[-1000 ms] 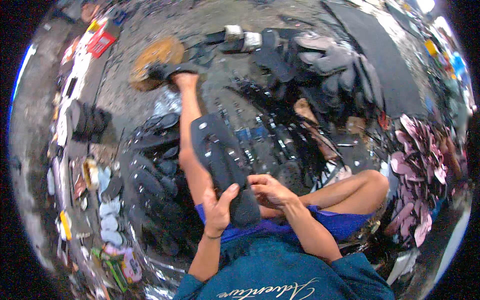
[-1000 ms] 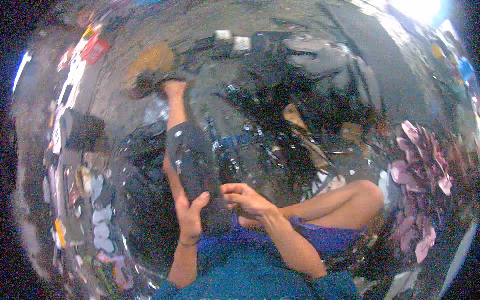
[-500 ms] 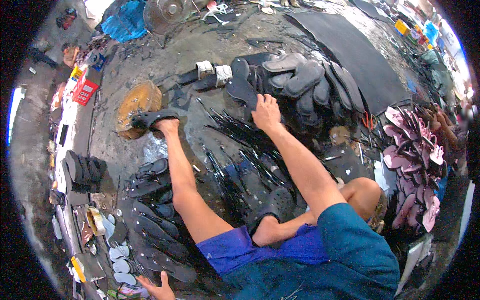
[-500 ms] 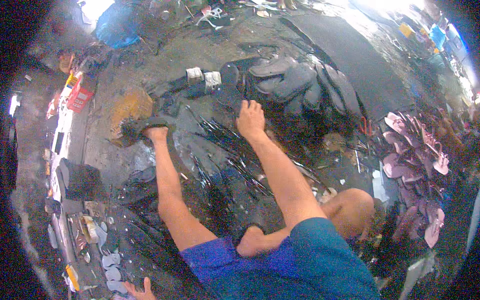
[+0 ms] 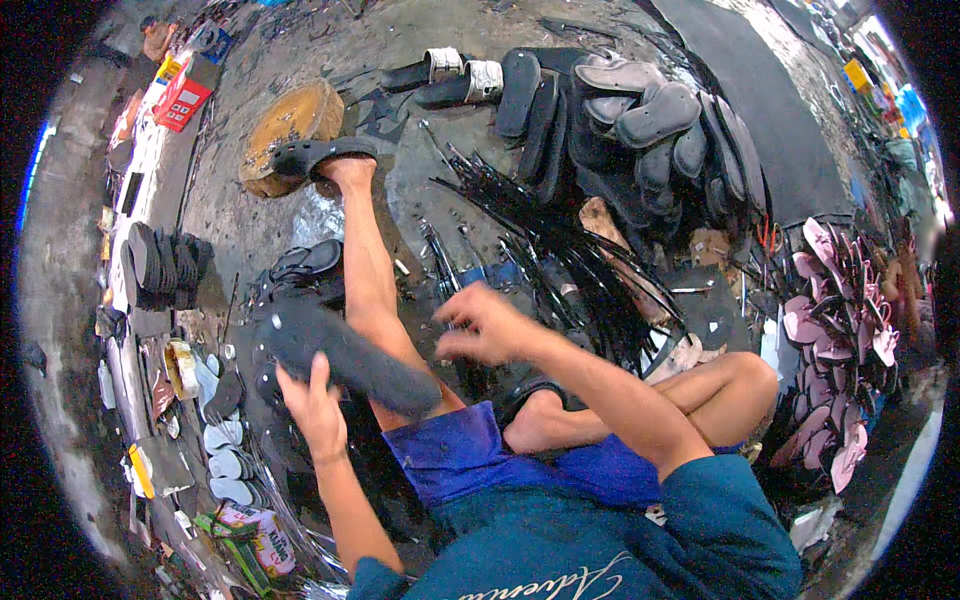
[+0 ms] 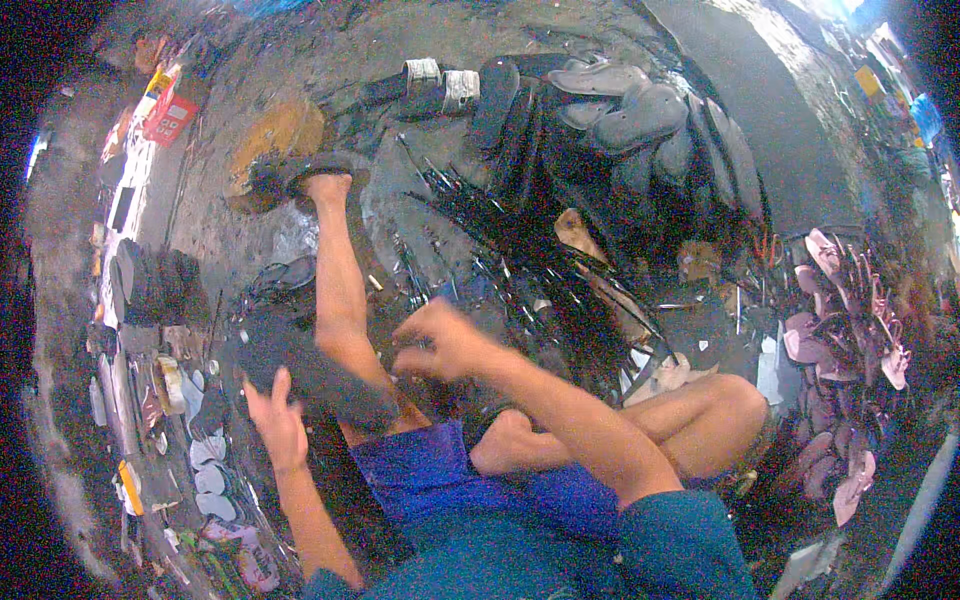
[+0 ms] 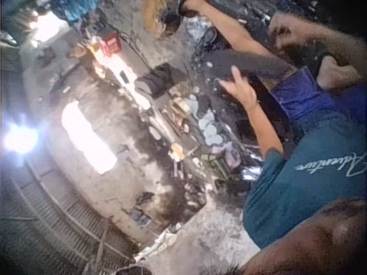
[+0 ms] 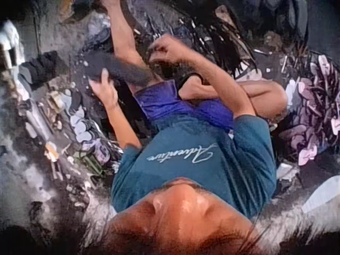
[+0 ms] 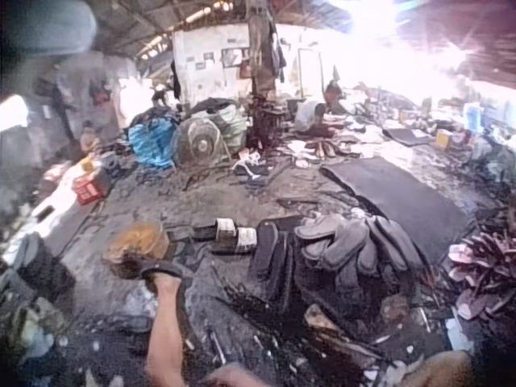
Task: The person sits on the ground and assembles black sandals by threading straps through holes in the soles. They repeatedly pick up straps, thread them through the sole, and adjust the fit, working on multiple sandals in a cluttered outdoor area.
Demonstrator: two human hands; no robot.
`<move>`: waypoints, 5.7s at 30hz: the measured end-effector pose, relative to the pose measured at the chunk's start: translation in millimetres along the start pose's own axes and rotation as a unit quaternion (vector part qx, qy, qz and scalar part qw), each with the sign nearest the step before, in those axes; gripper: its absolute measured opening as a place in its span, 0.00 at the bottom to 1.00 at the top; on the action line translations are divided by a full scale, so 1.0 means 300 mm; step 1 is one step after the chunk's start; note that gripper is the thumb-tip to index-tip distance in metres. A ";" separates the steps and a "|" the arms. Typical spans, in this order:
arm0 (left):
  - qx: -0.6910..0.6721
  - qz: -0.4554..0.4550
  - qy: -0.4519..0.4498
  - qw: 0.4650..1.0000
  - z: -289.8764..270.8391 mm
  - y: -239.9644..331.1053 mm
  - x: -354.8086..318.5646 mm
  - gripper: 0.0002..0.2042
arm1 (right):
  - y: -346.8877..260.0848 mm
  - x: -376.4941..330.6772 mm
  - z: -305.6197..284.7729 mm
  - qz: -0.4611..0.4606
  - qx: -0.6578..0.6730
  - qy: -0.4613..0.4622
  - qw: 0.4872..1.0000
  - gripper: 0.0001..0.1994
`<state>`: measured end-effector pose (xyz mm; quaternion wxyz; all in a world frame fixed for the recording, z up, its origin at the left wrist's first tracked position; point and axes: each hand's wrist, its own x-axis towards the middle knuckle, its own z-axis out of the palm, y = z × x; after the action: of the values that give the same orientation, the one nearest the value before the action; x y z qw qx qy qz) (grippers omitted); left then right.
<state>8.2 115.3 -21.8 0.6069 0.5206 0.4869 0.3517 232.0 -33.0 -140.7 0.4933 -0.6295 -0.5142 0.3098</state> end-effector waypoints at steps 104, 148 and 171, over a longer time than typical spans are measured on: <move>0.136 0.057 -0.188 0.971 0.091 0.085 -0.405 0.20 | -0.598 -0.204 -0.026 0.092 -0.044 0.140 0.985 0.09; 0.150 0.196 -0.281 0.927 0.135 -0.008 -0.525 0.12 | -0.523 -0.470 -0.040 0.037 -0.107 0.081 0.990 0.14; 0.373 0.128 -0.501 0.770 -0.099 0.209 -0.160 0.16 | -0.372 -0.341 -0.358 0.222 -0.127 0.102 0.961 0.09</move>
<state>-28.7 92.3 50.6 0.4720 0.8660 0.1360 -0.0939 261.7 -164.7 -13.2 0.3777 -0.8137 -0.3436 0.2778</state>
